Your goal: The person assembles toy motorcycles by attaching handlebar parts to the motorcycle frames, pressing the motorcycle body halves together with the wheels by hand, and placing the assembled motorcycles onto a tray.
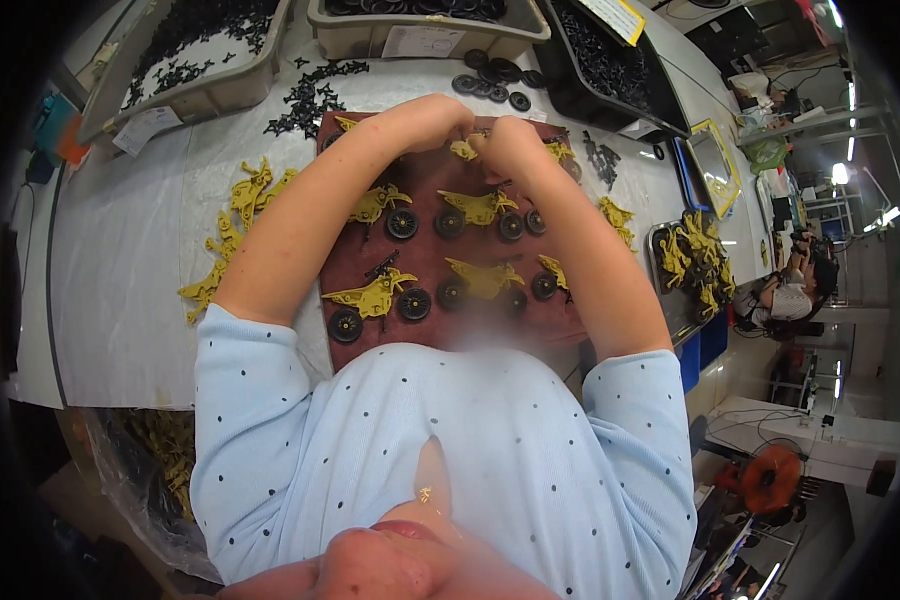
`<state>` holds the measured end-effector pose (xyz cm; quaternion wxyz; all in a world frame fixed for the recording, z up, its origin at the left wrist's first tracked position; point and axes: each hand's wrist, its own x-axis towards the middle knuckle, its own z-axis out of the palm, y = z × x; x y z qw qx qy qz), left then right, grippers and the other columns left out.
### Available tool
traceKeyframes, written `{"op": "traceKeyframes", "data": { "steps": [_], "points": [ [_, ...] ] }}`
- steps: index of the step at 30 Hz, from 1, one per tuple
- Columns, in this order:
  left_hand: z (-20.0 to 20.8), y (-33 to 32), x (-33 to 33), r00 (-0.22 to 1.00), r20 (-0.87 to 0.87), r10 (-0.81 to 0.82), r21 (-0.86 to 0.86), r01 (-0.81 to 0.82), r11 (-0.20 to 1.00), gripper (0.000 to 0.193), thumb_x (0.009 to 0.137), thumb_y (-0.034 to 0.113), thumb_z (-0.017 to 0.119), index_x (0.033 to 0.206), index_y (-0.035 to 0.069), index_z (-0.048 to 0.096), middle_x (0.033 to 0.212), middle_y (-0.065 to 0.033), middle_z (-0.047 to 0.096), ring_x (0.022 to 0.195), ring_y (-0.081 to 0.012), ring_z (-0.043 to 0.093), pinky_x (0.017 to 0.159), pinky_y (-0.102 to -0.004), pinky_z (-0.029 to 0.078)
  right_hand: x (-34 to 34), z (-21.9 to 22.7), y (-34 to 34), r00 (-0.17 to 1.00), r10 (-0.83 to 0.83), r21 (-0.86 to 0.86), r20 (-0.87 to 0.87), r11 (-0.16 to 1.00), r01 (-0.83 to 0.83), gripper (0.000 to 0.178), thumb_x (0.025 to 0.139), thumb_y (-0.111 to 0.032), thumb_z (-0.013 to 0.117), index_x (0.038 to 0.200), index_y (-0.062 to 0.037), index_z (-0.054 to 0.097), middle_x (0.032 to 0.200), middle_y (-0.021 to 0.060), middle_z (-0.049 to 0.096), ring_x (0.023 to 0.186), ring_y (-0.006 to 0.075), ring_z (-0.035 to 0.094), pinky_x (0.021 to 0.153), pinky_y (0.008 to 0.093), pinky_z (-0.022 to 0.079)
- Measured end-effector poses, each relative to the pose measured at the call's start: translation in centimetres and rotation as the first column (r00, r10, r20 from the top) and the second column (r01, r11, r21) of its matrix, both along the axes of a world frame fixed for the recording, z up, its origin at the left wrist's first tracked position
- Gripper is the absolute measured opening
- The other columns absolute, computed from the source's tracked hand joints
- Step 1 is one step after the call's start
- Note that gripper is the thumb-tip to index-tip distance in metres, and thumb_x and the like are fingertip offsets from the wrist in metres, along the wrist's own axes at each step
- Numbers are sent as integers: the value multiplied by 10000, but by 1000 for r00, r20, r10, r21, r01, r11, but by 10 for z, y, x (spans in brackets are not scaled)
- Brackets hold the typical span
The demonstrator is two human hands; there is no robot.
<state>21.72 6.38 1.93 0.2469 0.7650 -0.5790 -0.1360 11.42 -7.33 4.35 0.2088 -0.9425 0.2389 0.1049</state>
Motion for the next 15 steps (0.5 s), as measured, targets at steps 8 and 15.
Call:
{"op": "traceKeyframes", "data": {
  "steps": [8,15],
  "points": [
    [41,28,-4,981,-136,139,-116,-155,981,229,836,10,542,1064,11,523,833,-146,674,743,-255,650,652,-356,495,-19,29,32,855,-16,318,518,932,-175,233,866,-132,609,1022,34,659,801,153,694,667,200,680,632,313,524],
    [47,73,-2,973,-134,189,-96,-203,974,305,854,38,580,1127,17,445,783,-141,662,683,-243,621,620,-338,479,-2,18,55,869,64,360,491,893,-269,136,878,-77,636,962,30,650,763,63,667,625,80,597,587,231,482]
  ]
}}
